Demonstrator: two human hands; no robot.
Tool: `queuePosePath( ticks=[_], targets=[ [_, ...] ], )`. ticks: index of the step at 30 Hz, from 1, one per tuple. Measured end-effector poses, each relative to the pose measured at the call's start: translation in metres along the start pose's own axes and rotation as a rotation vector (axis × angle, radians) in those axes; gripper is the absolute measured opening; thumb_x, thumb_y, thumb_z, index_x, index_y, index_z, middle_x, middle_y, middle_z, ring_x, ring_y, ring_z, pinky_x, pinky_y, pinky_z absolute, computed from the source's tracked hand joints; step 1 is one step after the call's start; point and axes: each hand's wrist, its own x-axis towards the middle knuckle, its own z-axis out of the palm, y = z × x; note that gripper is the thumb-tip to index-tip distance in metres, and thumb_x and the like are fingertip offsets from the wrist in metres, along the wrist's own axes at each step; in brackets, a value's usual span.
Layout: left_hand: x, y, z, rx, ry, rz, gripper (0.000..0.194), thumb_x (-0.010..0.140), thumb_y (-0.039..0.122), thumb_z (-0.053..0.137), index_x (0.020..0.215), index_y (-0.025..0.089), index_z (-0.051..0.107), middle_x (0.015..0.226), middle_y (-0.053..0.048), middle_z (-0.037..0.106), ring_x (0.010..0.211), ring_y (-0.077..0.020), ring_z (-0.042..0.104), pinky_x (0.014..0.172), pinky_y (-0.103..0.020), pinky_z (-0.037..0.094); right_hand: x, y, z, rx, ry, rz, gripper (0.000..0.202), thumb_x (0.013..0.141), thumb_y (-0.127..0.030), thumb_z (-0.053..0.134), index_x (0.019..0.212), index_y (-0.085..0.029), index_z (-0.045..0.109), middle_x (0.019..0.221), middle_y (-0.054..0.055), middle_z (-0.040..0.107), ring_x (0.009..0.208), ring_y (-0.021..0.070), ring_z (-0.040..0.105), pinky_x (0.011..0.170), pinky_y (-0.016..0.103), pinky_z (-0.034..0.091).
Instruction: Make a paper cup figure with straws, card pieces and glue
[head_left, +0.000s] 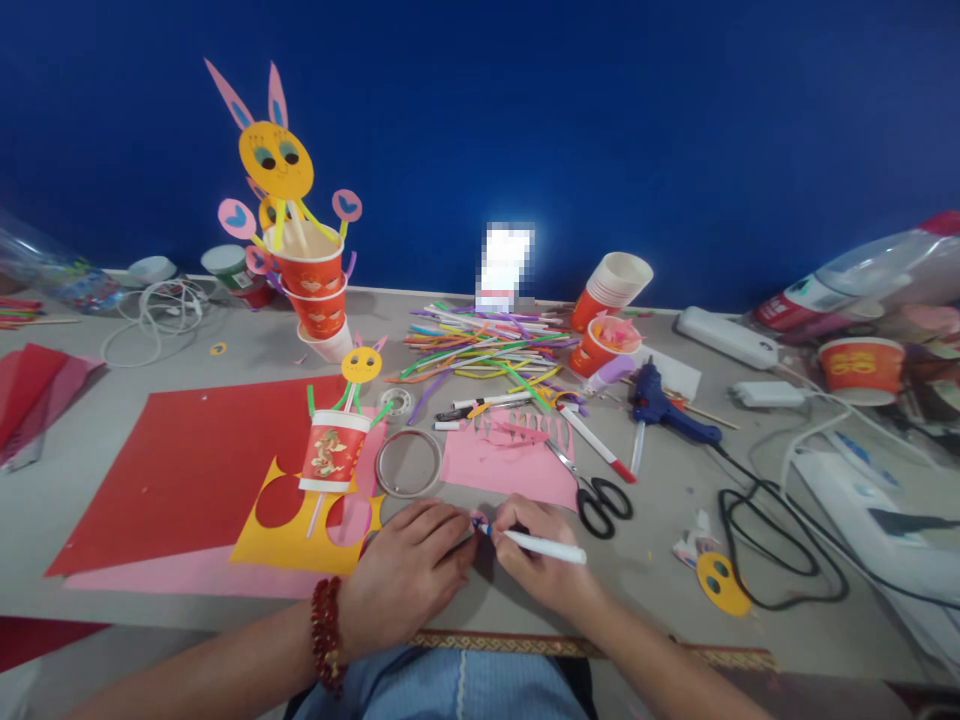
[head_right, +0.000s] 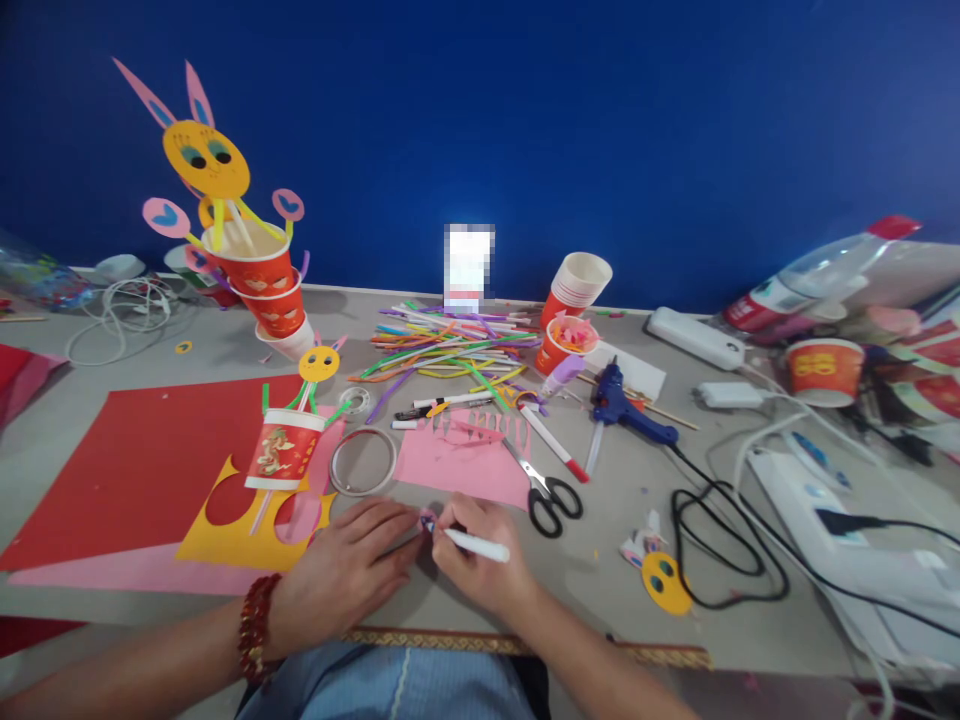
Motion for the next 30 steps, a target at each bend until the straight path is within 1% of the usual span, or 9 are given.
queuePosePath(
  ticks=[5, 13, 19, 25, 30],
  targets=[
    [-0.0001, 0.0001, 0.0004, -0.003, -0.003, -0.004, 0.033, 0.093, 0.028, 0.06, 0.124, 0.017, 0.059, 0.125, -0.007, 0.065, 0.12, -0.0219, 0.055, 0.107, -0.04, 0.044, -0.0011, 0.0013, -0.0001, 0.016, 0.007, 0.002, 0.013, 0.077, -0.013, 0.049, 0.069, -0.023, 0.05, 0.059, -0.003, 0.061, 0.051, 0.0128, 0.055, 0.054, 0.022, 0.042],
    [-0.001, -0.0005, 0.0024, -0.004, 0.008, 0.001, 0.032, 0.093, 0.025, 0.059, 0.124, 0.017, 0.059, 0.124, -0.008, 0.065, 0.12, -0.0221, 0.056, 0.107, -0.041, 0.044, -0.0018, 0.0024, -0.0003, 0.0, 0.026, 0.026, 0.013, 0.079, -0.014, 0.047, 0.07, -0.023, 0.048, 0.057, -0.004, 0.055, 0.049, 0.0118, 0.049, 0.05, 0.022, 0.038],
    [-0.0009, -0.0001, 0.0019, -0.016, -0.019, 0.001, 0.034, 0.094, 0.026, 0.059, 0.127, 0.018, 0.058, 0.126, -0.009, 0.064, 0.121, -0.0236, 0.055, 0.106, -0.043, 0.045, -0.0014, 0.0016, -0.0017, -0.009, 0.061, 0.023, 0.014, 0.08, -0.013, 0.048, 0.07, -0.023, 0.049, 0.058, -0.004, 0.054, 0.049, 0.0119, 0.05, 0.05, 0.022, 0.038],
    [-0.0004, 0.0002, 0.001, -0.01, -0.027, -0.004, 0.035, 0.094, 0.027, 0.059, 0.127, 0.017, 0.058, 0.126, -0.009, 0.064, 0.121, -0.0232, 0.056, 0.106, -0.043, 0.045, -0.0007, 0.002, -0.0014, -0.015, 0.088, 0.019, 0.014, 0.082, -0.014, 0.048, 0.071, -0.023, 0.05, 0.059, -0.004, 0.056, 0.05, 0.0126, 0.053, 0.052, 0.022, 0.041],
    [-0.0009, -0.0003, 0.0021, -0.013, -0.023, -0.007, 0.036, 0.092, 0.026, 0.061, 0.127, 0.018, 0.058, 0.126, -0.008, 0.065, 0.121, -0.0228, 0.056, 0.107, -0.042, 0.045, -0.0009, 0.0022, -0.0009, -0.002, 0.084, 0.005, 0.013, 0.082, -0.014, 0.049, 0.072, -0.023, 0.05, 0.059, -0.004, 0.057, 0.051, 0.0125, 0.053, 0.052, 0.022, 0.042]
  ],
)
